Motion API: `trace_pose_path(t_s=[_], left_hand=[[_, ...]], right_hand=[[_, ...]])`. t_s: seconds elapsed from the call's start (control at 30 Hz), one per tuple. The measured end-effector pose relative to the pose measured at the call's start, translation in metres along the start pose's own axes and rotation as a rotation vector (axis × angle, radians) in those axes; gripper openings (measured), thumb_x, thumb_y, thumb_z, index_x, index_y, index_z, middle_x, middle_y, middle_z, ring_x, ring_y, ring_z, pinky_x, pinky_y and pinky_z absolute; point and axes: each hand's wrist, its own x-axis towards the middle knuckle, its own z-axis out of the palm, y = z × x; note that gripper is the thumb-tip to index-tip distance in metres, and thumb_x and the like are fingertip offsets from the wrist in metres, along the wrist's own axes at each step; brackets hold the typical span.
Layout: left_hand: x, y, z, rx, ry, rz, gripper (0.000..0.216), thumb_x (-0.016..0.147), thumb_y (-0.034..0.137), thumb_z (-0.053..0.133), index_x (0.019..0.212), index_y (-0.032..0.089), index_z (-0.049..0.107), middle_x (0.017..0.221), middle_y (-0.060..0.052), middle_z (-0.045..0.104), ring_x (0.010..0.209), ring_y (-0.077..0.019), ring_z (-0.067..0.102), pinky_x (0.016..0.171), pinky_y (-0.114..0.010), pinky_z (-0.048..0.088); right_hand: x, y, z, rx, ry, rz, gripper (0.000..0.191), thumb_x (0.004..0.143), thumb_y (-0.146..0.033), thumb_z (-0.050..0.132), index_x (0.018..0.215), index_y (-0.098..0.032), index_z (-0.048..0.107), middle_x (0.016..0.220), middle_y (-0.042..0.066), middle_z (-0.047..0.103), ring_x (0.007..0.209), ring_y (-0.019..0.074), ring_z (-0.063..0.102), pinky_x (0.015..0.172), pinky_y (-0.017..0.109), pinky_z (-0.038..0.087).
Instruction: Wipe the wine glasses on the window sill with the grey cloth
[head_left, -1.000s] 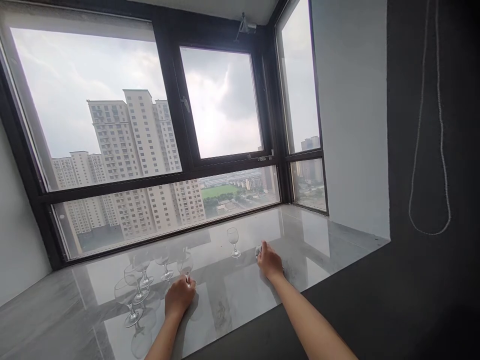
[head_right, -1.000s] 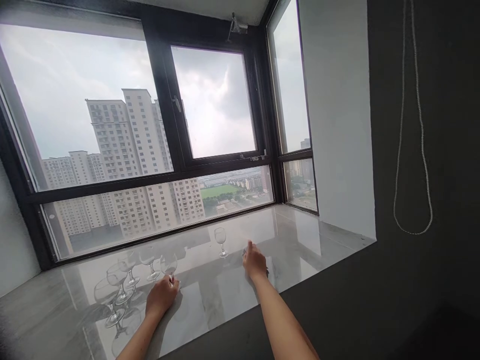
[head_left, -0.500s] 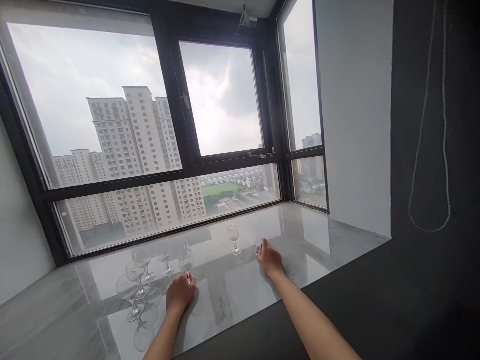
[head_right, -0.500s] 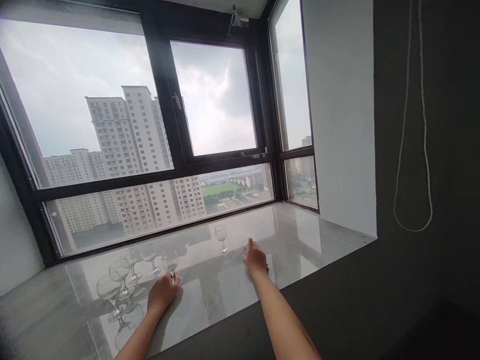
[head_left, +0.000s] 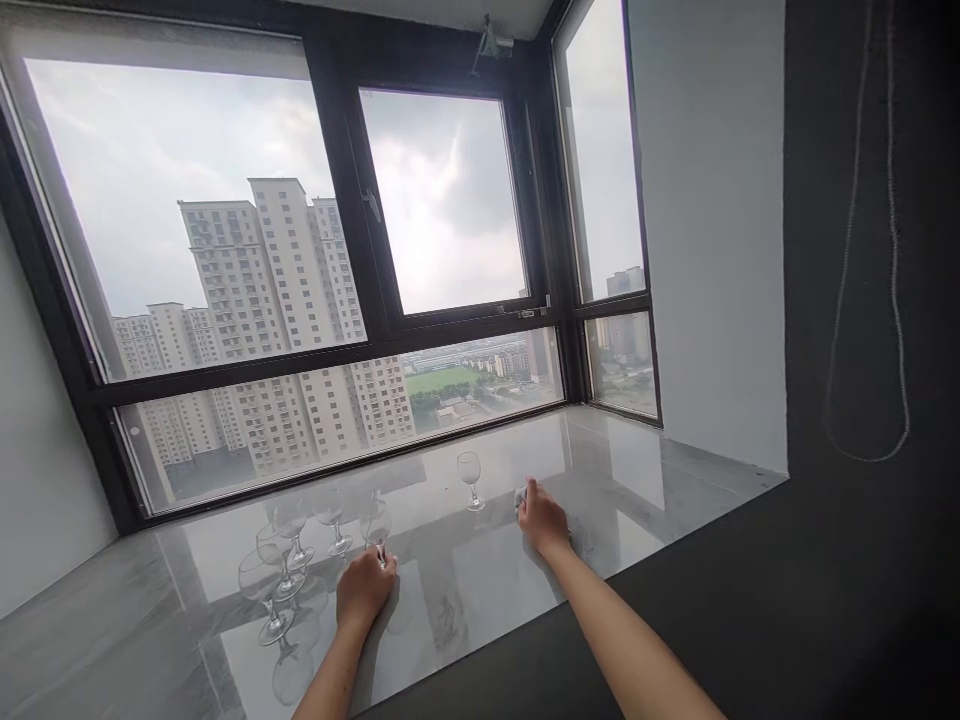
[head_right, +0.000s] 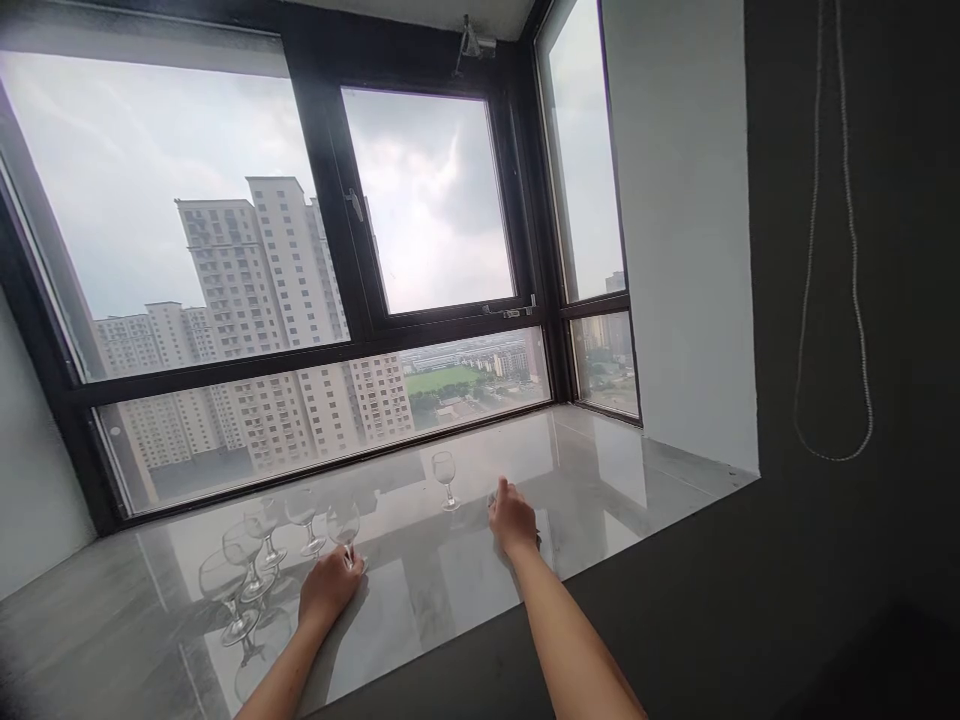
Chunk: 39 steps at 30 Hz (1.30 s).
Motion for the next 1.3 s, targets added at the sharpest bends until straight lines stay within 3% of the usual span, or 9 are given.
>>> trace_pose_path(t_s=[1.3], left_hand=[[-0.0053, 0.0030, -0.0044, -0.017, 0.004, 0.002, 0.026, 0.090, 0.038, 0.040, 0.088, 0.020, 0.060, 0.092, -0.011, 0.071, 0.090, -0.0255, 0.067, 0.075, -0.032, 0.044]], right_hand=[[-0.0011, 0.0014, -0.0013, -0.013, -0.014, -0.012, 0.039, 0.092, -0.020, 0.038, 0.131, -0.017, 0.043, 0.114, 0.013, 0.063, 0.096, 0.0203, 0.060, 0.065, 0.028, 0.037]])
